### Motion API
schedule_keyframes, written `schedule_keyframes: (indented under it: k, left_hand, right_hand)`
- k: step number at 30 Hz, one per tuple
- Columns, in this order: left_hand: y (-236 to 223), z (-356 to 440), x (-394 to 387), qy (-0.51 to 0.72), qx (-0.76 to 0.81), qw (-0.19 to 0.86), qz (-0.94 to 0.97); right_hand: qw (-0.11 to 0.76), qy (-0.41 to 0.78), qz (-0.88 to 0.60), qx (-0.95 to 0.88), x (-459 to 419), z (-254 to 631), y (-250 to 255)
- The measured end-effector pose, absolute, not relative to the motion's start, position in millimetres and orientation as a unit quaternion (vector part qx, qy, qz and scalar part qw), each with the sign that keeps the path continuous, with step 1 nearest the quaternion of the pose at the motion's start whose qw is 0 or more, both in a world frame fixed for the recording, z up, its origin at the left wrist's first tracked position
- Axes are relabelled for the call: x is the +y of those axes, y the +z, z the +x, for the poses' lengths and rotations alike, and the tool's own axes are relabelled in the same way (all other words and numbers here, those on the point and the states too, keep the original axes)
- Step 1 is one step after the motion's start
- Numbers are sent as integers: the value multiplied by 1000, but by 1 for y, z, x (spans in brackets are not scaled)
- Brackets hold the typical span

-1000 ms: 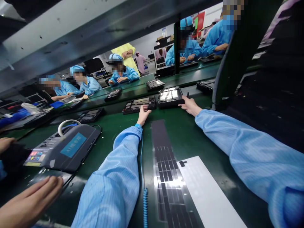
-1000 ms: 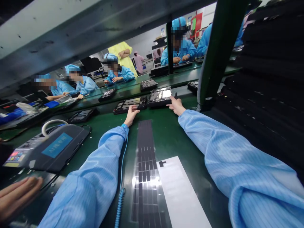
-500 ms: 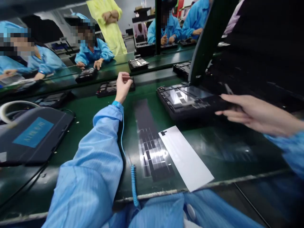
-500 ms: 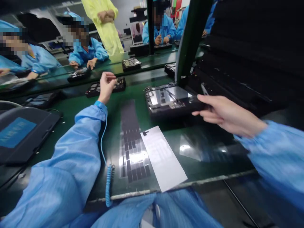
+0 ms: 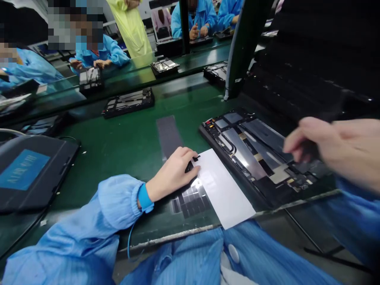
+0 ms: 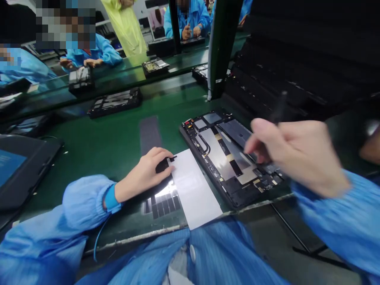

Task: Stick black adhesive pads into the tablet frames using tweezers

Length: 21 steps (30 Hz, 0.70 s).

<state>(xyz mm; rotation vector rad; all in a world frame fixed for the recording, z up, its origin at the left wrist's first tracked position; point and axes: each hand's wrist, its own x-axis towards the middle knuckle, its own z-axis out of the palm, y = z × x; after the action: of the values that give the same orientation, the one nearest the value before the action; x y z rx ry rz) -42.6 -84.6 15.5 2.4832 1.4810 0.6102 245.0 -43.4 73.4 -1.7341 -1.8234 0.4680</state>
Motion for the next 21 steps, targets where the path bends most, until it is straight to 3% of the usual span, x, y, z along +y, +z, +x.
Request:
schedule_keyframes:
  k: [3,8,21]
  left_hand:
    - [10,-42,-85,212,486,69,845]
    - [3,-43,-79,264,458,58,847]
    - [3,-40,-72,243,470,51,847]
  right_hand:
    - [258,325,-510,-753,-29,184,74]
    - [199,339,-246,-886,2,137,49]
    - [265,299,-227,-888,-4,143,47]
